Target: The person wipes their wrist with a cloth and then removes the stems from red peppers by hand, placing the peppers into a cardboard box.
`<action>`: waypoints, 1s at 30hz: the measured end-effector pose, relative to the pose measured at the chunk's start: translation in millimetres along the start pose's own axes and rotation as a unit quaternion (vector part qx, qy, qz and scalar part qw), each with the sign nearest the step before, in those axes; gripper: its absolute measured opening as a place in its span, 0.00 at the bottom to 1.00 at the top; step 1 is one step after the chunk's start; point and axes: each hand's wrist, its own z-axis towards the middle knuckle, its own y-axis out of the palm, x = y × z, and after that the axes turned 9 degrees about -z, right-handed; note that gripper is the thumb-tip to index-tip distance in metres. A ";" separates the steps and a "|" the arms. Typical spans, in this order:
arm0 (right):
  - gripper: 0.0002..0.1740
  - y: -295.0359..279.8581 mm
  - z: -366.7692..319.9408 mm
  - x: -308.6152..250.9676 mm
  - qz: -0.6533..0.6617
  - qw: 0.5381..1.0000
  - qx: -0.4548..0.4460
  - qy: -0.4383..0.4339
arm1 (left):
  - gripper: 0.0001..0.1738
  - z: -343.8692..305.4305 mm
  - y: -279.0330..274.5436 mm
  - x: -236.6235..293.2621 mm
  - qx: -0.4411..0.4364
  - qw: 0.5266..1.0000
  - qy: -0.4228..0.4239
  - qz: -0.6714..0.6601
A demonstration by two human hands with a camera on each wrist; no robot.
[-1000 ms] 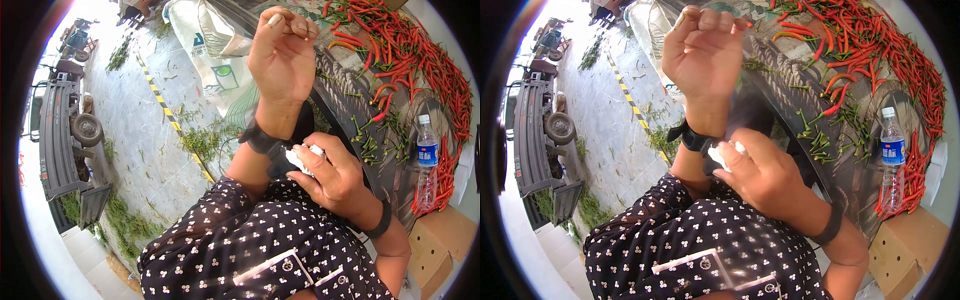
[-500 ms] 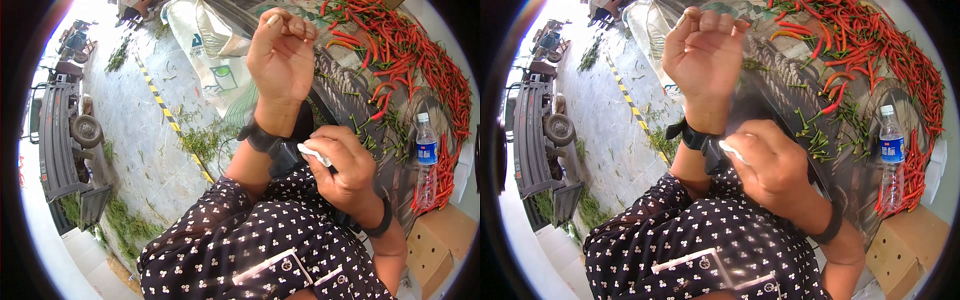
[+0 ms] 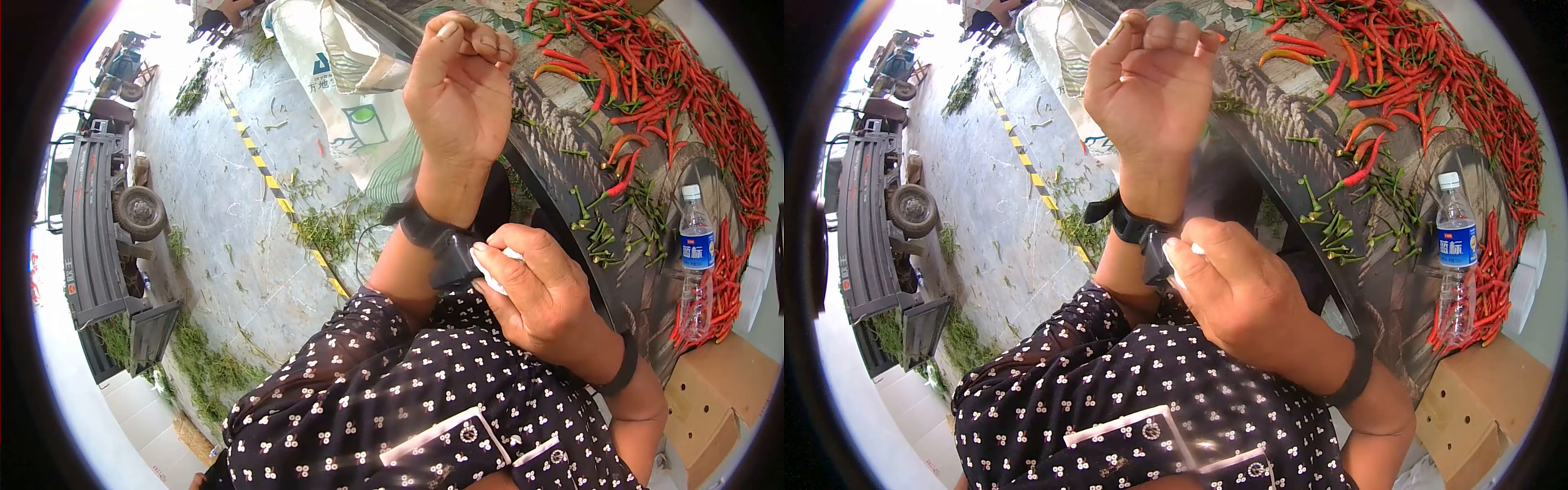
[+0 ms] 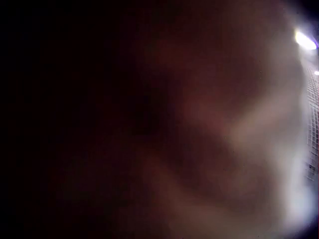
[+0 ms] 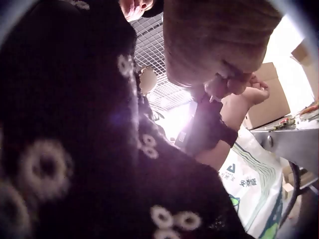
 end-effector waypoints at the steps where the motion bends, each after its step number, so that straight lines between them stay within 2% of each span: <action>1: 0.20 0.6 -1.5 0.9 0.000 1.000 0.000 0.000 | 0.05 0.0 -0.1 -0.4 0.003 1.000 0.002 -0.004; 13: 0.20 1.2 -5.1 4.7 -0.040 0.999 0.009 -0.033 | 0.05 0.4 3.4 -4.6 -0.005 1.000 0.014 0.013; 16: 0.22 5.8 -4.6 4.2 -0.043 0.998 0.021 -0.042 | 0.06 1.8 2.1 -1.0 -0.014 1.000 0.005 -0.003; 18: 0.28 6.3 -4.7 4.1 -0.035 0.997 0.017 -0.063 | 0.08 1.9 0.8 0.4 -0.019 1.000 -0.001 -0.012; 22: 0.27 3.8 -8.1 4.7 -0.036 0.998 0.012 -0.059 | 0.07 2.9 2.2 -2.5 -0.029 0.999 0.014 0.017; 24: 0.23 2.6 -11.8 6.8 -0.054 0.997 0.025 -0.047 | 0.05 2.3 4.1 -2.7 -0.026 0.999 0.028 0.031; 27: 0.18 -8.8 -9.5 13.7 -0.033 0.998 0.048 -0.028 | 0.07 -0.1 5.1 -0.8 -0.033 0.999 0.002 0.037; 28: 0.16 -20.5 -8.0 17.1 -0.009 0.997 0.075 -0.002 | 0.08 0.7 6.3 5.2 -0.026 0.997 -0.009 0.079; 29: 0.12 -40.9 -7.5 22.2 -0.038 0.996 0.081 -0.002 | 0.10 2.1 7.6 11.2 -0.022 0.992 -0.021 0.120; 30: 0.09 -68.0 -4.2 17.3 -0.062 0.993 0.094 0.044 | 0.09 3.1 10.6 17.2 -0.013 0.992 -0.011 0.124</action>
